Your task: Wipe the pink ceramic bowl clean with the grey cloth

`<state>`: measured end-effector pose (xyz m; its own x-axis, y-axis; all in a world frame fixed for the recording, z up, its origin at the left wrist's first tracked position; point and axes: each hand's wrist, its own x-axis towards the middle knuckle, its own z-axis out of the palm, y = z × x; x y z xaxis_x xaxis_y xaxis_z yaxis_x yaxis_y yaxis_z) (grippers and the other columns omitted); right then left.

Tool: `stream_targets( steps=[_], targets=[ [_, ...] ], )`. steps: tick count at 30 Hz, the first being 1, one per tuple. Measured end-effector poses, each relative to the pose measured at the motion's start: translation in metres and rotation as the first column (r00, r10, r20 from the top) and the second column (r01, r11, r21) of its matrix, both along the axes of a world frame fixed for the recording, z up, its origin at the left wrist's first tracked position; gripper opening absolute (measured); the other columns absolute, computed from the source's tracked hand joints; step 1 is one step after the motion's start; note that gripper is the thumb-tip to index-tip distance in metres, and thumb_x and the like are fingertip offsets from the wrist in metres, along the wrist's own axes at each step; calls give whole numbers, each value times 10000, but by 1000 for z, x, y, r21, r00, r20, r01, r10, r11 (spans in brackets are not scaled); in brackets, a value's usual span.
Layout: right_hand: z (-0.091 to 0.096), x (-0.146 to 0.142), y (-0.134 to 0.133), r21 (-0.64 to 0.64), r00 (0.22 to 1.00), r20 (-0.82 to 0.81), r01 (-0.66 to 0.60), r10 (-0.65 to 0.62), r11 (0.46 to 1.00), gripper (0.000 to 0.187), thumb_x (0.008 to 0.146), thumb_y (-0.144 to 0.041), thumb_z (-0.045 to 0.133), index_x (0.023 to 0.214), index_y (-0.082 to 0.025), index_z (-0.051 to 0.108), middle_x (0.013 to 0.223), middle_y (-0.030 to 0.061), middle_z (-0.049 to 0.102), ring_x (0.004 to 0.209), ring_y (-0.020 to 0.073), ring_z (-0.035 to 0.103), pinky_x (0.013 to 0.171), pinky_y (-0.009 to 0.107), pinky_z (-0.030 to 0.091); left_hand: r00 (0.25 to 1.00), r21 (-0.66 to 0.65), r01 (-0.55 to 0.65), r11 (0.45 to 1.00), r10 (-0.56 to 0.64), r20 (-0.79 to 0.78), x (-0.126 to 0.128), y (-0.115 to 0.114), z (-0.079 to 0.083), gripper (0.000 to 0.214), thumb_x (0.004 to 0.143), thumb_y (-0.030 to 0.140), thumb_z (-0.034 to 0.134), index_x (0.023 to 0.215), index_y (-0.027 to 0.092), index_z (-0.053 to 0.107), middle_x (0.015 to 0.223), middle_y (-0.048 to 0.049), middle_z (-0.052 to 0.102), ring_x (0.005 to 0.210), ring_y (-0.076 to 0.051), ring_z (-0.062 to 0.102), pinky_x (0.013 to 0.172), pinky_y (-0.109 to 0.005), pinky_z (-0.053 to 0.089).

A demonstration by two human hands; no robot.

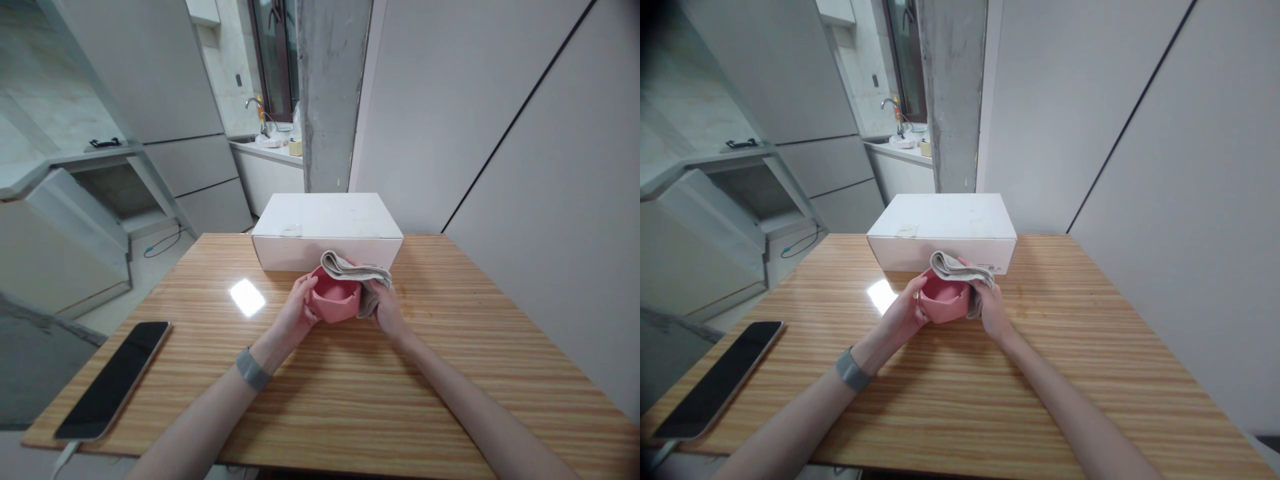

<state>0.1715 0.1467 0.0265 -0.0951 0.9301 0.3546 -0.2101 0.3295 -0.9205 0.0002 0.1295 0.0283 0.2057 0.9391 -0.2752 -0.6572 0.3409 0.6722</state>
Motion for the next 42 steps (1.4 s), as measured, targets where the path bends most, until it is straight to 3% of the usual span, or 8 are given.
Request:
stream_targets(
  steps=[4,9,13,17,25,34,37,42],
  targets=[
    [-1,1,-1,3,999,31,14,-14,1000,337,894,-400,524,1174,-285,673,1247,-23,663,1267,248,506,1141,391,266,999,-1,36,999,-36,8,-3,2,3,404,820,256,617,1222,218,598,1128,-65,695,941,-202,676,676,-278,572],
    [-5,1,3,-8,1000,-15,0,0,1000,362,887,-426,529,1187,-279,666,1219,-11,680,1237,269,534,1129,424,292,994,-80,97,992,-93,56,-3,3,4,324,878,353,560,1095,138,667,944,-65,735,751,-161,686,606,-251,563],
    [-7,-1,6,-31,997,-70,-23,21,999,380,863,-446,554,1171,-263,679,1211,1,685,1225,282,547,1121,435,315,991,-6,115,993,-114,72,0,4,1,316,895,335,557,1107,130,671,1029,-78,730,855,-171,688,747,-272,566],
    [-9,-2,7,-67,996,-90,-31,25,997,395,848,-458,566,1164,-251,681,1165,13,707,1203,294,567,1095,451,353,987,30,155,987,-156,33,-2,3,3,313,881,332,585,1104,132,676,1039,-72,731,886,-172,680,770,-259,549],
    [-5,-4,5,-140,995,-49,-88,82,986,380,859,-466,521,1116,-251,700,1129,14,722,1181,277,585,1029,410,433,941,-83,324,942,-330,-74,-5,-1,4,426,902,465,455,1094,148,664,976,-64,732,798,-155,662,729,-244,523],
    [-5,1,11,-100,998,-58,-11,5,995,347,845,-449,552,1084,-259,717,1108,5,731,1177,282,587,1093,438,358,981,69,186,980,-182,-64,-1,2,4,394,846,313,502,1229,250,570,1187,-57,663,876,-187,663,628,-267,550],
    [-3,0,10,-65,999,-27,30,-32,997,325,837,-453,561,1044,-271,732,1121,-11,726,1205,276,569,1125,415,315,991,75,130,989,-130,-3,-5,3,5,415,826,254,532,1238,231,568,1173,-69,669,947,-205,657,675,-281,561],
    [-2,-5,6,-67,999,-20,38,-40,997,329,839,-443,553,1065,-276,725,1110,-26,729,1177,276,589,1100,412,364,995,44,86,995,-89,52,-10,5,9,351,842,225,539,1182,181,612,1076,-64,705,827,-171,669,645,-257,557]
  ],
)
